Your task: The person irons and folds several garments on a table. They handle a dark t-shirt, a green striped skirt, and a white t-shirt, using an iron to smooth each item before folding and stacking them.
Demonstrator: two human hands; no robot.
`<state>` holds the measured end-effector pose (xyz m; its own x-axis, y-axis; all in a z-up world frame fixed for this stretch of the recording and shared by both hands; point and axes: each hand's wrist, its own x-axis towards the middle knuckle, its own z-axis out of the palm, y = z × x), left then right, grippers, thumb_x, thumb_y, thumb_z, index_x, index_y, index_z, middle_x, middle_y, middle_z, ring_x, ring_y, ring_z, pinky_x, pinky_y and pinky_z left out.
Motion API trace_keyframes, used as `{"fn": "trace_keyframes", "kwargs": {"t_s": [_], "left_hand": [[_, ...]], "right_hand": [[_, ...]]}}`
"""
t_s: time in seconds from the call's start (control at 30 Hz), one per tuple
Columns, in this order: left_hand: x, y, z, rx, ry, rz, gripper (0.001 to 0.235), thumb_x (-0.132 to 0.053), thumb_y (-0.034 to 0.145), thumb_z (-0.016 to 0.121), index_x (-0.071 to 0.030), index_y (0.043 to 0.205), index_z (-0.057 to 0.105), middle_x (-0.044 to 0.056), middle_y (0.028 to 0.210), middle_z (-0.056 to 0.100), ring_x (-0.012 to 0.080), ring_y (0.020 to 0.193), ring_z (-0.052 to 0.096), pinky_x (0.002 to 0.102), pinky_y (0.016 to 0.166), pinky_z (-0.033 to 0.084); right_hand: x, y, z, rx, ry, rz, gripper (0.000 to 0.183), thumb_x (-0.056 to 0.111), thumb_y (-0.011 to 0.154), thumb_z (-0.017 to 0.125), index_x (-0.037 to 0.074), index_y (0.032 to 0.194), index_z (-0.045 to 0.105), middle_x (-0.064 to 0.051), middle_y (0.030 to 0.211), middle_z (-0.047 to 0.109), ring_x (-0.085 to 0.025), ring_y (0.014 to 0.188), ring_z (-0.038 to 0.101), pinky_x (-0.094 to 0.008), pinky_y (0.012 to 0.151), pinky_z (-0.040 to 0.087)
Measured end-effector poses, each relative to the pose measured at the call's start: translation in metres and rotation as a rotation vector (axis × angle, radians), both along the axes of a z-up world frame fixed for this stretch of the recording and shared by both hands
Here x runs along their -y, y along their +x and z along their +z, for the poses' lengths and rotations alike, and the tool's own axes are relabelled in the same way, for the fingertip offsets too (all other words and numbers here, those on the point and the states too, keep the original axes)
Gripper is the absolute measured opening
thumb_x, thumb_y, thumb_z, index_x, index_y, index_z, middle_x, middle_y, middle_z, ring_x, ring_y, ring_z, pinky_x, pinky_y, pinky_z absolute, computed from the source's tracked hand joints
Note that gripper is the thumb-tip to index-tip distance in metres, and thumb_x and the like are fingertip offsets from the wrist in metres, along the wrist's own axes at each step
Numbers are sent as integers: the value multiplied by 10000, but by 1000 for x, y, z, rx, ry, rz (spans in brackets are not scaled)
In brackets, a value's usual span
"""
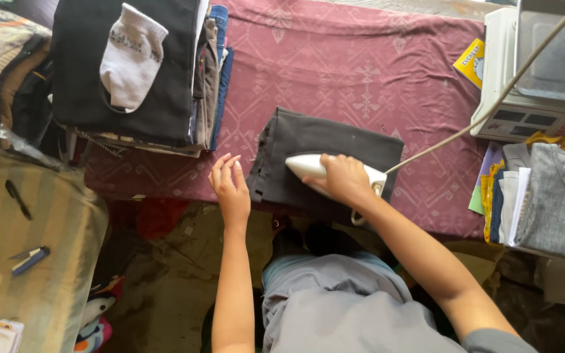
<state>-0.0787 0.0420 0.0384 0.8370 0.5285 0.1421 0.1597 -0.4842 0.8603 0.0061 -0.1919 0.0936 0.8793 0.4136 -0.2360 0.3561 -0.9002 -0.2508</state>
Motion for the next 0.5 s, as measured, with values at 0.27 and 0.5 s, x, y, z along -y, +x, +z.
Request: {"fn": "trace_keyframes", "kwargs": {"t_s": [0.27,0.5], "left_hand": [[11,16,-8,1,-19,-146,280,-191,1076,524,-39,1263,667,107,1313,655,302,1277,525,409,1093,431],[25,19,-35,-192,41,-234,422,-291,945,711,-29,1267,641,133,1179,653,296,1096,627,424,942,503]], "right_hand": [[10,-65,-16,46,55,-2,540,589,855,718,59,833,618,-168,700,689,-377,672,692,-484,618,535],[88,-98,2,39,55,-154,573,635,813,710,67,860,654,-195,744,720,-415,697,704,-509,641,545]]}}
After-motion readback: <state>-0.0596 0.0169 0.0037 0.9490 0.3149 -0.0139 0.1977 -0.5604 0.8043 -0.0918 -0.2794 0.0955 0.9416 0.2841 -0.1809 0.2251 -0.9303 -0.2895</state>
